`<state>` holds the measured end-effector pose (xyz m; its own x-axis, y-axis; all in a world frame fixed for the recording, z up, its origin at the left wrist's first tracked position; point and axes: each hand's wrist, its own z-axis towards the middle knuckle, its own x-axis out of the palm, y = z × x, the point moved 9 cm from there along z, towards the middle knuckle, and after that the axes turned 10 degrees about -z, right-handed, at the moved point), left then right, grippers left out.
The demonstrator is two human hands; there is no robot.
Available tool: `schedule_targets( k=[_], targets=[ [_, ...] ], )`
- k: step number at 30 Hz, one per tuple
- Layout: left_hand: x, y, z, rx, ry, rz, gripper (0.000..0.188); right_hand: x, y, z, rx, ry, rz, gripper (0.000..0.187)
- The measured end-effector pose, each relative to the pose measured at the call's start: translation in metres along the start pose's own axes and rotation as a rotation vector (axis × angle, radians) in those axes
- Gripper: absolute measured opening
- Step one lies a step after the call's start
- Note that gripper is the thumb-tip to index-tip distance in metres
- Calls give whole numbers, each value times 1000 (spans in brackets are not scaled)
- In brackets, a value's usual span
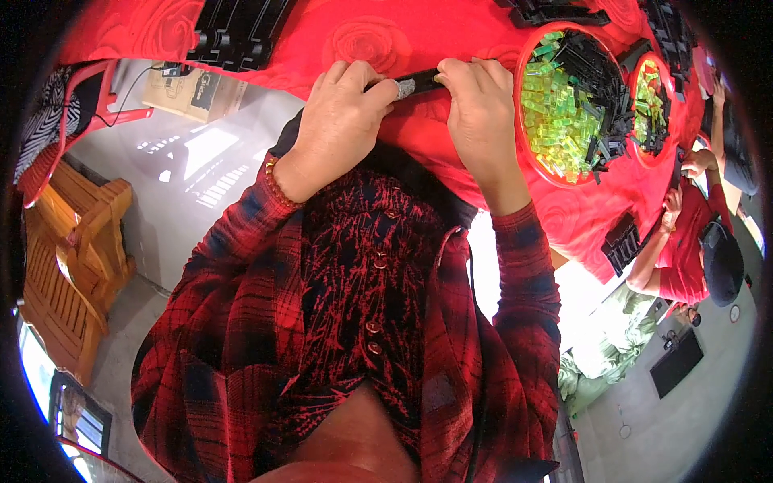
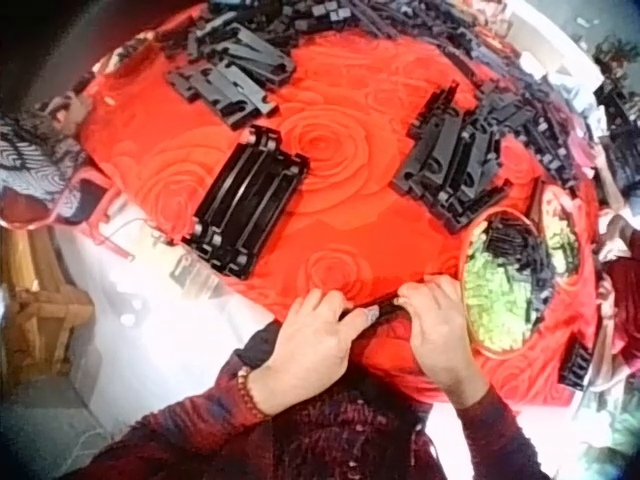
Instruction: The person assembles plastic level bodies by inserting small vials and components into black plastic frames by hand, moving and organizing the frames on the table.
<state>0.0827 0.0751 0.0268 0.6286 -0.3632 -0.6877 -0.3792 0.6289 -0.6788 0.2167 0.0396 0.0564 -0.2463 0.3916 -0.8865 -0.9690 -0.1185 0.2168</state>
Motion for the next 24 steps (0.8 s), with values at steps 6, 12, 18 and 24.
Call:
schedule_targets(
  k=[6,12,18,24],
  targets=[
    [-5,-1,1,-9,-19,-9,13,1,1,-2,-15,0,-7,20],
    [-4,2,1,-1,-25,-45,23,4,1,-3,-24,-25,-8,21],
    [-3,4,1,-26,-17,-49,24,6,2,-5,-43,-31,-15,23],
    [-4,4,0,-27,-23,-43,26,5,-1,-7,-32,-28,-4,27]
  ],
)
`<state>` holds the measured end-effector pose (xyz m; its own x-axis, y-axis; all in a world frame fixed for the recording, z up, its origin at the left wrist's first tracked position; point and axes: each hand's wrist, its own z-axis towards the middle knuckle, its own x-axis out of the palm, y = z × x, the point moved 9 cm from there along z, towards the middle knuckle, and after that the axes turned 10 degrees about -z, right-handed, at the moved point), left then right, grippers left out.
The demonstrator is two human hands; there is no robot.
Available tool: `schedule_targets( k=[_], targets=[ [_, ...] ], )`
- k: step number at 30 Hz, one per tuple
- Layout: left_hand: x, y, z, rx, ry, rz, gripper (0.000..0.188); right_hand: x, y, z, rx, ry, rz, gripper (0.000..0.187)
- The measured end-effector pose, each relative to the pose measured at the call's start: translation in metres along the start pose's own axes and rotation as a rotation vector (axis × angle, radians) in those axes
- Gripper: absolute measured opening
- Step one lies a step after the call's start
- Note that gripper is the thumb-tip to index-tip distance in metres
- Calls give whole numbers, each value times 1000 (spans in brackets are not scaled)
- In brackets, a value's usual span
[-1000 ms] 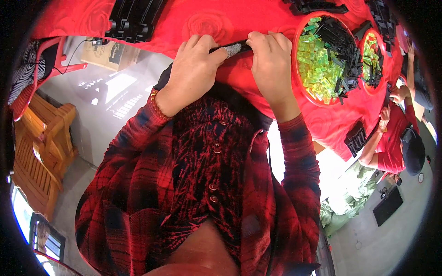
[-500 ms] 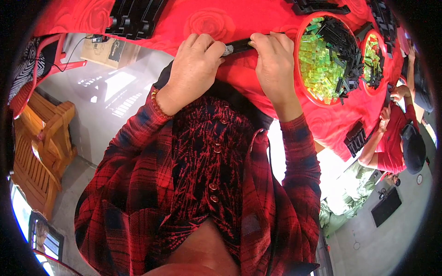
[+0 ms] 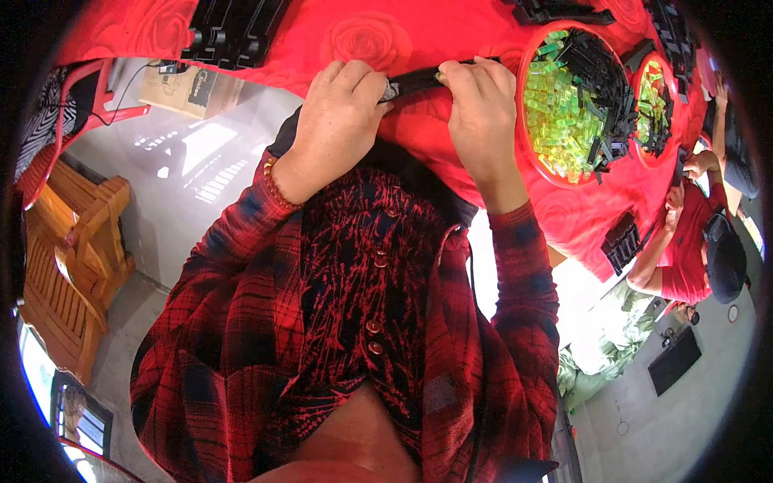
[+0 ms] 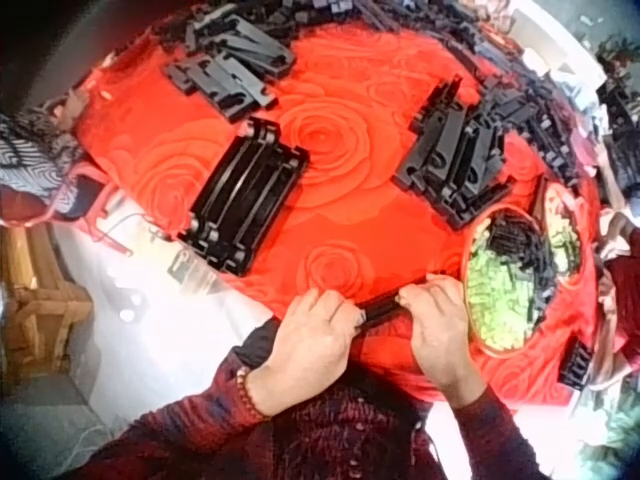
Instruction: The person assembles plastic level bodies by inserting small vials and components into black plastic frames by hand, moving and organizing the frames on the table.
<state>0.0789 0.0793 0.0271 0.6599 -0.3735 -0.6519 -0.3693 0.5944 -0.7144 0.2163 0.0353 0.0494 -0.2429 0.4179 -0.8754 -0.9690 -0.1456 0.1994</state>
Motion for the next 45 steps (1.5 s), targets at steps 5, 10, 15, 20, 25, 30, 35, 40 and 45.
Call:
schedule_targets(
  k=[5,10,15,20,25,30,35,40,45],
  targets=[
    [0,1,-1,4,-6,-6,27,1,-1,1,-18,29,-30,25],
    [-1,2,-1,-7,-1,-15,27,1,-1,2,-12,37,4,28],
    [-1,2,-1,-24,-1,-10,27,1,1,4,-26,38,4,28],
    [5,3,1,-21,35,7,24,6,0,0,-11,11,-10,27],
    [4,-1,2,-12,25,32,21,2,3,0,-6,-32,-15,26],
    [5,-2,1,2,28,50,19,3,4,-1,-27,-9,-44,26],
    [0,-1,-4,12,-24,31,21,-3,8,3,-20,-10,-57,25],
    [0,-3,-3,12,-6,53,24,-6,2,-1,61,-70,-21,21],
    [1,-2,-3,0,0,51,25,-2,3,-1,30,-71,-80,21]
  ],
)
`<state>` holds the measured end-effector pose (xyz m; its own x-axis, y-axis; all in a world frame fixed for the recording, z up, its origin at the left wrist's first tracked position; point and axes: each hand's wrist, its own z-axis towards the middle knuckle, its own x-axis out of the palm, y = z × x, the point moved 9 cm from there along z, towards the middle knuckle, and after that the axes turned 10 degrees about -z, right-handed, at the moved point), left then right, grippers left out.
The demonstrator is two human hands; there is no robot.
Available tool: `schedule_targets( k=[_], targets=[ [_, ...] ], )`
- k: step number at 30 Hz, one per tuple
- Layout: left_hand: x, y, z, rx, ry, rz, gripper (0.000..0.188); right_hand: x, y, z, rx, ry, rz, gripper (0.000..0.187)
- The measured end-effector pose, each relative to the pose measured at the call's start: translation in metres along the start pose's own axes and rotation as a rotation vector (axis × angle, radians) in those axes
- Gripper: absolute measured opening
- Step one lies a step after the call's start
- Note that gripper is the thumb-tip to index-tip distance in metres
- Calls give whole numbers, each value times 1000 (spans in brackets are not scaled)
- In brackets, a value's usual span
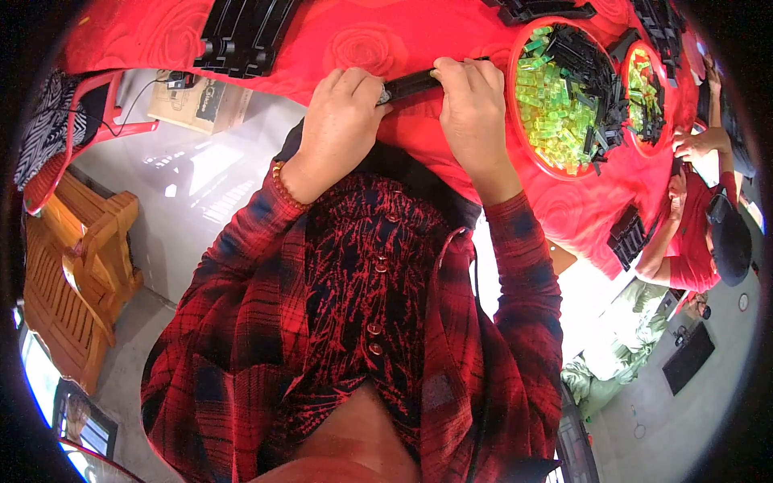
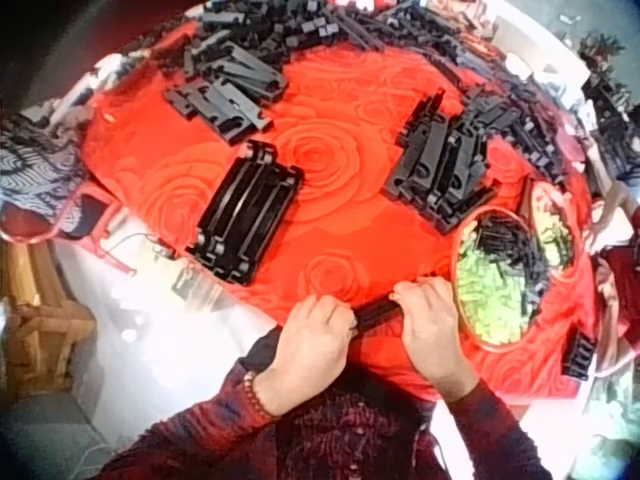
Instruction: The person assembles plastic level bodies by inserting small vials and components into black plastic frames by hand, moving and organizing the frames on the table.
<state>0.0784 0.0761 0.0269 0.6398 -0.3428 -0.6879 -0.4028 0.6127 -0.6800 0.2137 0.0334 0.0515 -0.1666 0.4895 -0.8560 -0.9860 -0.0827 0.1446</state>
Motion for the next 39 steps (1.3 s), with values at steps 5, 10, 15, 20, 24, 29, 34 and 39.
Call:
schedule_targets(
  k=[5,10,15,20,24,29,34,39],
  targets=[
    [-1,-1,0,3,8,2,25,1,2,2,12,10,8,24],
    [2,1,0,-3,26,1,23,4,3,2,4,-3,-10,28],
    [3,1,0,-8,22,-2,21,6,2,1,5,-8,-15,28],
    [5,-2,5,50,6,-2,19,-1,2,1,2,-19,-28,28],
    [-3,-4,6,41,2,-45,18,-17,1,1,35,-14,-11,19],
    [-23,-8,-5,-16,-50,-167,23,-76,-82,-33,602,-156,87,17],
    [-23,-9,-8,-126,-75,-289,27,-94,-159,-71,669,24,25,13],
    [-25,-22,-15,-39,-123,-392,29,-91,-163,-66,541,235,-291,19]
  ],
)
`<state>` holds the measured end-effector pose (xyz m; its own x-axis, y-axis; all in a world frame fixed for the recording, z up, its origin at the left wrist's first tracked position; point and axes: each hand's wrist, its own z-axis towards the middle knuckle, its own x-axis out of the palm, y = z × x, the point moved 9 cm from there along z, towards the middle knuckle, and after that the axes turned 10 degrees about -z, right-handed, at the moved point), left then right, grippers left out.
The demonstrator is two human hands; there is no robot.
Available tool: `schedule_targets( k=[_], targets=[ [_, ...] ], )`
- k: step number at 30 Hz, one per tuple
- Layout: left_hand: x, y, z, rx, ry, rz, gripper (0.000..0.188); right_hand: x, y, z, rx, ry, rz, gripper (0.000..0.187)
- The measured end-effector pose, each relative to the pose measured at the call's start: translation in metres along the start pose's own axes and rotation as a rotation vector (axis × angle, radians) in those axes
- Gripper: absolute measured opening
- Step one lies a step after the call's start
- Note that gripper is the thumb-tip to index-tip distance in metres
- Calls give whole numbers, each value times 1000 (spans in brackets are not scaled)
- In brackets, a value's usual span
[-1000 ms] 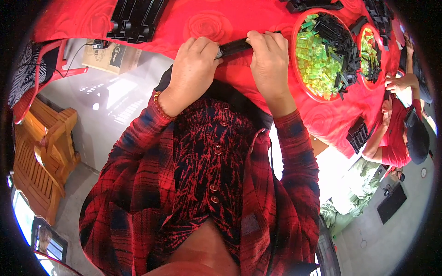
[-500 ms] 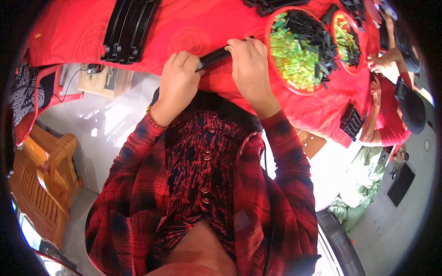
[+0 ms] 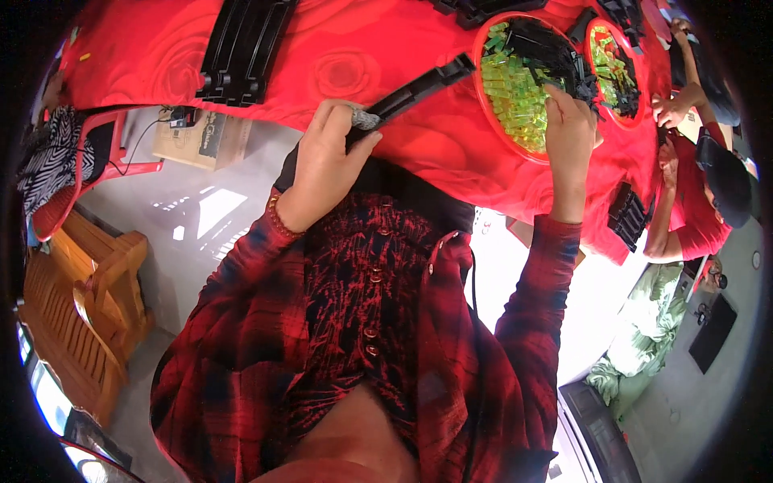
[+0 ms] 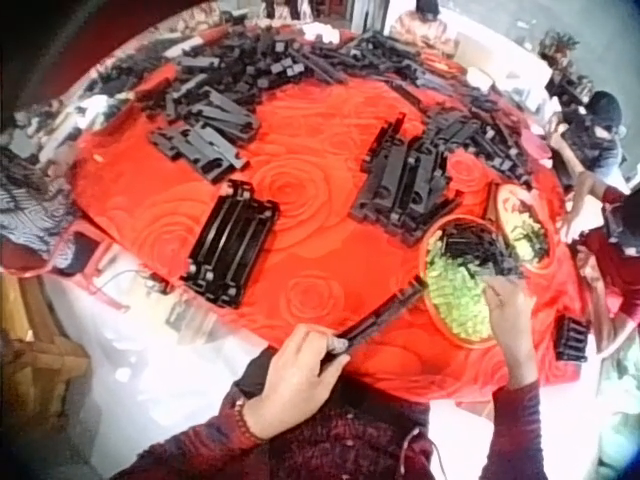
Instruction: The person assembles plastic level bodies by inserting small vials and components into black plastic frames by hand, moving and organizing the frames on the table.
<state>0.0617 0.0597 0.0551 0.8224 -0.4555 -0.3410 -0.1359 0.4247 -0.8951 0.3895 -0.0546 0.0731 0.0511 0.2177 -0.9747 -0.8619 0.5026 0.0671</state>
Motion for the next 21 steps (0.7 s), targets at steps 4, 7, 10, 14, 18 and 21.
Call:
schedule_targets(
  k=[4,7,10,14,18,21],
  targets=[
    [-1,-6,-8,66,-2,-51,31,-31,38,-13,-67,-331,-269,29],
    [0,-9,-15,77,-6,-70,33,-34,68,-29,94,-271,371,40],
    [4,-9,-23,72,4,-118,35,-6,114,-48,388,144,1159,44],
    [13,-15,-37,32,76,-204,42,-9,131,-54,294,87,986,44],
    [23,-16,-52,-297,248,-746,44,-17,138,-60,229,17,957,36],
    [40,0,-64,-611,370,-994,35,-16,147,-69,154,29,950,34]
  ],
)
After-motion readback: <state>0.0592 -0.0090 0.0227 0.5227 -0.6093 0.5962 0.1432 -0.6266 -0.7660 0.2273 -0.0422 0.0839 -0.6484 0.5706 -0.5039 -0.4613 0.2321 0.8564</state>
